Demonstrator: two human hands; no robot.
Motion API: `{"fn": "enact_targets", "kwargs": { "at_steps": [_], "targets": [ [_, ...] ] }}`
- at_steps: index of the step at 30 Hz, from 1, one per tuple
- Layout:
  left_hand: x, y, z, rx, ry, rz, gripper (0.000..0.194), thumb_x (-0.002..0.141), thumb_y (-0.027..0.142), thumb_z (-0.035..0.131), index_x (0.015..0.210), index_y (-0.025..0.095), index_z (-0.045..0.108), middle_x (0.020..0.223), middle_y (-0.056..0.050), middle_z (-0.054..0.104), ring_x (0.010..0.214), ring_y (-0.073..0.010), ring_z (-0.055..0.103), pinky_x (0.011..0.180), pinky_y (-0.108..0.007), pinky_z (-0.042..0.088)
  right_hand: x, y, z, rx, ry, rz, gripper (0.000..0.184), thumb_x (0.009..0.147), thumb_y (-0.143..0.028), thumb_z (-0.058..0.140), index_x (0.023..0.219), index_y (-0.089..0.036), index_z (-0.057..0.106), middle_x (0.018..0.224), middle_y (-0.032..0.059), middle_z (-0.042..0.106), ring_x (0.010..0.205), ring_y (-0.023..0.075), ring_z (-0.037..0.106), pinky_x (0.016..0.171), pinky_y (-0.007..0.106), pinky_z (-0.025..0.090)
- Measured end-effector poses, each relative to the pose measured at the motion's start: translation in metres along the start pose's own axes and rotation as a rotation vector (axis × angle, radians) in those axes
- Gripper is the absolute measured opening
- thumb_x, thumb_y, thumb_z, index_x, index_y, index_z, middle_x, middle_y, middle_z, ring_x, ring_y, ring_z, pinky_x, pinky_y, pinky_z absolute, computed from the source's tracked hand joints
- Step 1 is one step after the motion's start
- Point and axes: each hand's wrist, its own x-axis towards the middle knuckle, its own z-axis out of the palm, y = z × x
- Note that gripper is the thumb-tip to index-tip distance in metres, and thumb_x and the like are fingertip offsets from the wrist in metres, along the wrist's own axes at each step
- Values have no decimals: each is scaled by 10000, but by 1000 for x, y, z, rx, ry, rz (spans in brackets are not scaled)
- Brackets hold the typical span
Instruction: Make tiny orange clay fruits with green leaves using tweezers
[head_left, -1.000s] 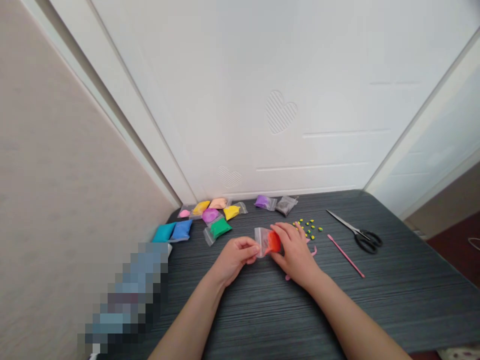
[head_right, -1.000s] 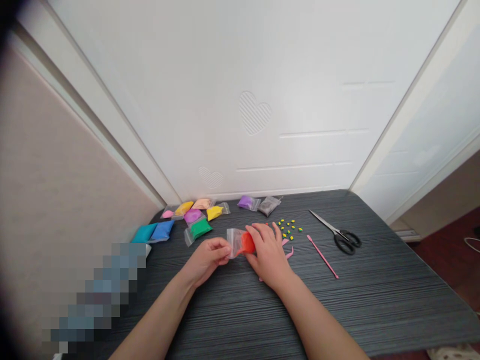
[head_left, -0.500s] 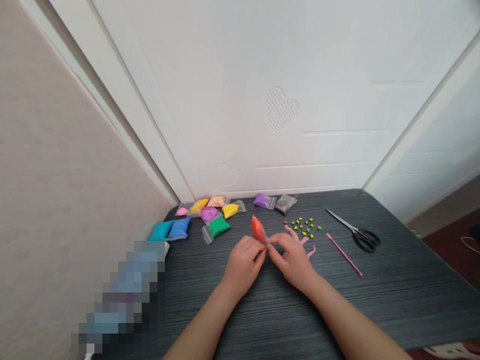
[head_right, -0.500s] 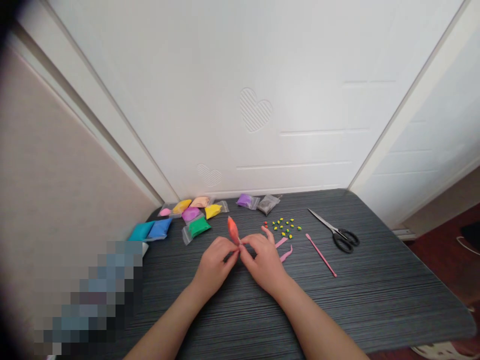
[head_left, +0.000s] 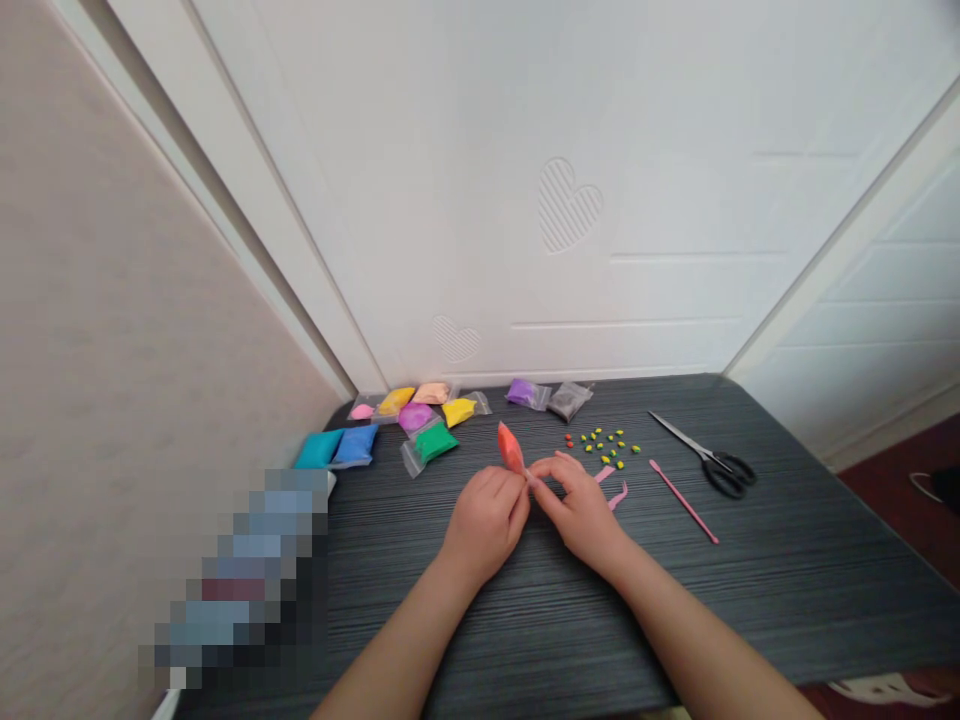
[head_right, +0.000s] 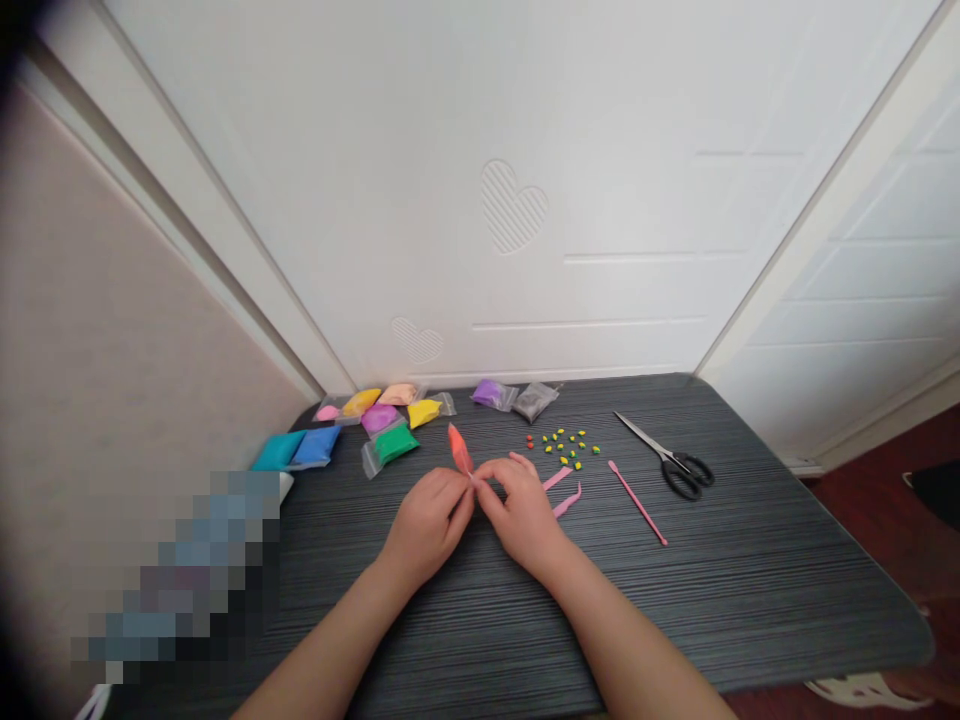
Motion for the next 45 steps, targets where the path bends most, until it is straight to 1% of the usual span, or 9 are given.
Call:
{"fn": "enact_targets", "kwargs": {
  "at_steps": [4,11,16,19,22,25,30,35,45],
  "targets": [
    [2,3,-3,-63,-24,2,193,849,173,345,788,166,528,803,-58,550,825,-173,480,769,-328,404,0,-3,-2,4,1,-18,152,816,-179,423,861,-223,561,858,5,635,846,143,568,967,416,299],
    [2,4,-3,-179,3,-13,178,851,179,357,801,166,528,823,-56,552,842,-166,477,786,-322,398,-1,-3,-3,11,8,-20,131,806,-152,435,864,-213,536,861,-4,626,875,127,557,966,365,313],
    [0,3,-1,-215,42,-25,161,836,176,381,791,172,536,800,-50,557,814,-162,489,767,-316,407,-1,-3,-2,-6,14,-36,117,797,-156,450,852,-212,537,859,6,631,895,142,559,938,376,340],
    [-1,2,2,-196,49,-46,140,827,182,396,778,177,527,796,-47,560,807,-164,494,759,-317,409,-1,-3,-2,-19,4,-60,128,789,-148,452,849,-217,542,859,5,633,880,141,563,938,386,341],
    [-1,0,4,-151,77,-66,112,814,177,414,826,174,525,847,-57,569,843,-174,497,776,-327,407,-1,-3,-1,-29,-5,-80,147,786,-138,446,863,-222,539,881,1,631,872,129,564,954,390,326],
    [-1,-2,4,-87,96,-52,139,809,173,411,879,168,531,875,-71,575,866,-187,499,787,-341,406,-1,-2,1,-36,-13,-91,149,792,-148,439,866,-227,541,899,4,631,888,131,562,952,397,327],
    [-1,-4,3,4,32,9,170,828,176,374,827,162,543,820,-73,573,820,-187,504,772,-349,411,-2,0,1,-40,-17,-89,167,801,-147,422,876,-227,548,884,7,635,873,138,566,946,407,330],
    [-1,-4,2,14,-3,9,178,839,176,359,816,159,534,817,-72,560,817,-182,495,756,-338,411,-2,1,1,-34,-18,-85,178,802,-141,420,893,-229,545,885,6,633,871,137,564,947,396,333],
    [0,-5,2,-4,-16,13,187,843,180,351,812,168,534,805,-66,556,812,-180,496,754,-339,414,-3,1,2,-52,-15,-81,165,793,-136,432,872,-225,547,857,2,630,851,142,562,928,387,351]
  ]
}}
